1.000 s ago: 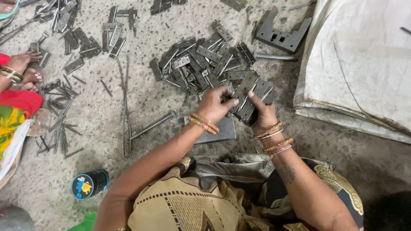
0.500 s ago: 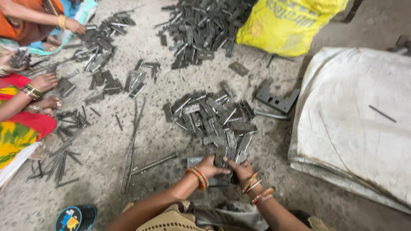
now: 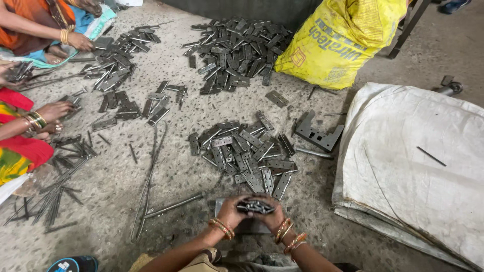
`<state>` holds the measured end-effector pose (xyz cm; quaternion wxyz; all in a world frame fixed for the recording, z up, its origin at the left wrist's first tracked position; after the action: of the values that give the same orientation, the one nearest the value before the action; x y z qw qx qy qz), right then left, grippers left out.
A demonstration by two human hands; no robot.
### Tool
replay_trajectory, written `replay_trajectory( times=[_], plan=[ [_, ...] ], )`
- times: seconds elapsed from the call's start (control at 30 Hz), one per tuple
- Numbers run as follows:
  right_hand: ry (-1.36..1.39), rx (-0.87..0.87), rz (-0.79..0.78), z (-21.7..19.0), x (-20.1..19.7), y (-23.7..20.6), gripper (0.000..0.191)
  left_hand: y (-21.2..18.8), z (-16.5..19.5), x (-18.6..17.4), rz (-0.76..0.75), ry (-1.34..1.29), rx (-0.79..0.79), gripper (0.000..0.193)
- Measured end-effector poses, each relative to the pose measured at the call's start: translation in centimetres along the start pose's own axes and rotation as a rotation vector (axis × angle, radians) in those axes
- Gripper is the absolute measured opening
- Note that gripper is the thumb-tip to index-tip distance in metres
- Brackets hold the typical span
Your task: The person sits on the floor and assembles metal hinge components by inserting pins into a jig and hammering them with a metal rod. They repeatedly pick up hinge parts, align them in the jig, and strike the pins to secure them.
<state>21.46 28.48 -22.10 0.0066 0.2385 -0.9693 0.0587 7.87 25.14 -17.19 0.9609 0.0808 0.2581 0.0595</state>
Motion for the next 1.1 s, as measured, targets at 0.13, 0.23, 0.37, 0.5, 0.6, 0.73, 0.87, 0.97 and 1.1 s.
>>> replay_trajectory(
  times=[0.13,0.23,0.37,0.5,0.6,0.73,0.87,0.97,1.1],
  plan=[
    [-0.011,-0.140,-0.051,0.3,0.7,-0.5,0.049,-0.5,-1.7,1.1,-0.097,0.096,-0.016,0.041],
    [0.129,-0.010,-0.049,1.5,0.8,-0.2,0.053,-0.4,-2.6,1.1,-0.106,0.036,-0.062,0.038],
    [0.136,-0.044,-0.059,0.3,1.1,0.1,0.059,0.4,-2.3,1.6,-0.130,0.144,-0.024,0.040],
    [-0.081,-0.207,0.004,-1.5,0.8,0.0,0.058,0.5,-3.4,2.5,-0.131,0.260,-0.065,0.058],
    [0.103,-0.039,0.004,0.5,0.8,0.1,0.043,0.4,-3.9,3.1,-0.141,0.147,-0.042,0.054],
    [0.140,-0.107,-0.010,0.3,1.0,0.2,0.045,0.4,-5.6,2.3,-0.193,0.265,-0.111,0.061],
    [0.151,-0.035,-0.002,0.5,1.1,0.5,0.042,-0.5,-6.0,-2.9,-0.143,0.489,-0.039,0.059],
    [-0.057,-0.153,0.007,-0.5,1.1,0.4,0.041,-2.7,-9.6,-9.8,-0.073,0.613,-0.207,0.042],
    [-0.041,-0.072,0.084,0.7,0.4,0.3,0.041,-7.2,-16.6,-17.2,-0.254,1.014,-0.713,0.029]
  ],
)
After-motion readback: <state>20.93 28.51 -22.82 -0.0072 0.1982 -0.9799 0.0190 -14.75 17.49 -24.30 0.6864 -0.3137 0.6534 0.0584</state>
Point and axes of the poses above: each hand's wrist, its own y-axis towards the middle knuckle, its own x-axis out of the palm, z = x × y, the point moved 9 cm from there along y, towards the middle knuckle, and after that the axes turned 6 degrees about y, right-handed, at the moved point
